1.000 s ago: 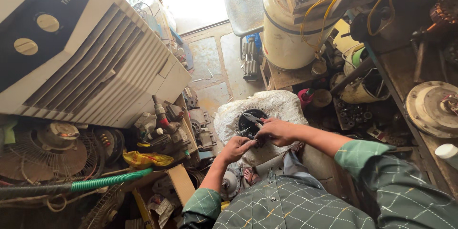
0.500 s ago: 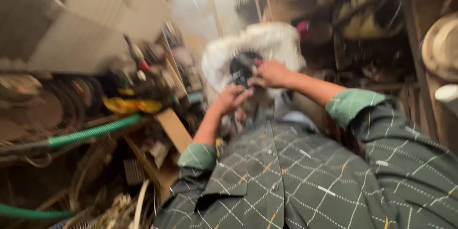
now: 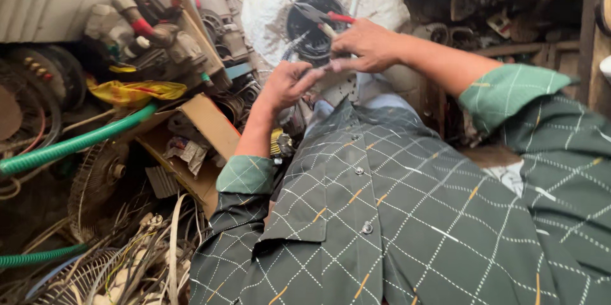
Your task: The person sits on the workshop floor with an electric motor stator on their lap and uses pliers to grip and pull the old copper windings out of the stator slots. They work the wires loose one at a time, set extracted wire aside, and finally lift and reposition the motor housing.
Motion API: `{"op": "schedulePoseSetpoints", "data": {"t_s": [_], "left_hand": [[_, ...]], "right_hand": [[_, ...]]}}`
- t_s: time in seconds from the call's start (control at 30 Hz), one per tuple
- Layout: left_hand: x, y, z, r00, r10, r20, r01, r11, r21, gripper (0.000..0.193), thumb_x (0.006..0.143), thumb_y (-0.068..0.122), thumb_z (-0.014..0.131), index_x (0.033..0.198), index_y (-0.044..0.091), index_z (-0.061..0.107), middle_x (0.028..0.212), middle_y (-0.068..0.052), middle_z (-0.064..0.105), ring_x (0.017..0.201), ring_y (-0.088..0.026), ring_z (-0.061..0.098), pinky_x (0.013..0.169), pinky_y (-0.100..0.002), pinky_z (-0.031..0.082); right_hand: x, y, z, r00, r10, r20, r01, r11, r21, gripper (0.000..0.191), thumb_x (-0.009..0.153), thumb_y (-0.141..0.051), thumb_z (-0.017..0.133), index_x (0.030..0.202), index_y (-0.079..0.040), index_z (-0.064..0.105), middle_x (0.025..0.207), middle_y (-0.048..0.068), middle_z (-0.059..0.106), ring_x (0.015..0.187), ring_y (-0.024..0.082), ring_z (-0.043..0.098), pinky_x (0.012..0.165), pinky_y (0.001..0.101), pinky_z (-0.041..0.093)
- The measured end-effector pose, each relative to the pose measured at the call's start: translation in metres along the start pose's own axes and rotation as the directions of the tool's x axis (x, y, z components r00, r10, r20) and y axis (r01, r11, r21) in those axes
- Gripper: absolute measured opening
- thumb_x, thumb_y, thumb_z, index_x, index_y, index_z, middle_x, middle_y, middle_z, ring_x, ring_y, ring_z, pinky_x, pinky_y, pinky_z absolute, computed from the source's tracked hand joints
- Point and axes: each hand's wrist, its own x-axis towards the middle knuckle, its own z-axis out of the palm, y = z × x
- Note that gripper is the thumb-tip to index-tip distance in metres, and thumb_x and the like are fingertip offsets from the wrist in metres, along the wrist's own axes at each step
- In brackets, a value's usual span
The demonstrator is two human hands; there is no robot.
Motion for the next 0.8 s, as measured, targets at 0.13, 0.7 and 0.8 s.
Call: {"op": "schedulePoseSetpoints", "data": {"t_s": [0.13, 0.7, 0.8], "left_hand": [[0.001, -0.006, 0.001, 0.998, 0.009, -0.054, -0.013, 0.997, -0.073, 0.034, 0.102, 0.030, 0.068, 0.085, 0.000, 0.067, 0.063, -0.011, 0.049, 0.060, -0.014, 0.042, 0.054, -0.034, 0.040], [-0.001, 0.003, 0.000, 0.996, -0.081, -0.035, 0.077, 0.992, -0.098, 0.037, 0.103, 0.031, 0.067, 0.083, 0.000, 0.064, 0.061, -0.004, 0.043, 0.061, -0.009, 0.040, 0.054, -0.032, 0.037], [-0.005, -0.007, -0.002, 0.998, -0.061, -0.027, 0.054, 0.973, -0.223, 0.036, 0.105, 0.032, 0.063, 0.087, 0.000, 0.065, 0.066, 0.006, 0.045, 0.065, -0.005, 0.040, 0.055, -0.029, 0.036]], "right_hand": [[-0.003, -0.002, -0.002, 0.967, -0.151, -0.205, 0.071, 0.933, -0.353, 0.025, 0.087, -0.037, 0.076, 0.100, -0.017, 0.068, 0.098, -0.002, 0.065, 0.098, 0.016, 0.067, 0.091, 0.0398, 0.042], [-0.003, -0.008, 0.000, 0.909, -0.057, -0.412, 0.027, 0.997, -0.079, 0.037, 0.099, -0.049, 0.070, 0.111, -0.014, 0.074, 0.104, 0.004, 0.072, 0.101, 0.023, 0.068, 0.101, 0.0448, 0.043], [-0.010, -0.001, -0.007, 0.800, -0.377, -0.468, 0.221, 0.909, -0.354, 0.026, 0.100, -0.023, 0.072, 0.126, -0.018, 0.071, 0.115, -0.001, 0.070, 0.108, 0.018, 0.068, 0.105, 0.0400, 0.043]]}}
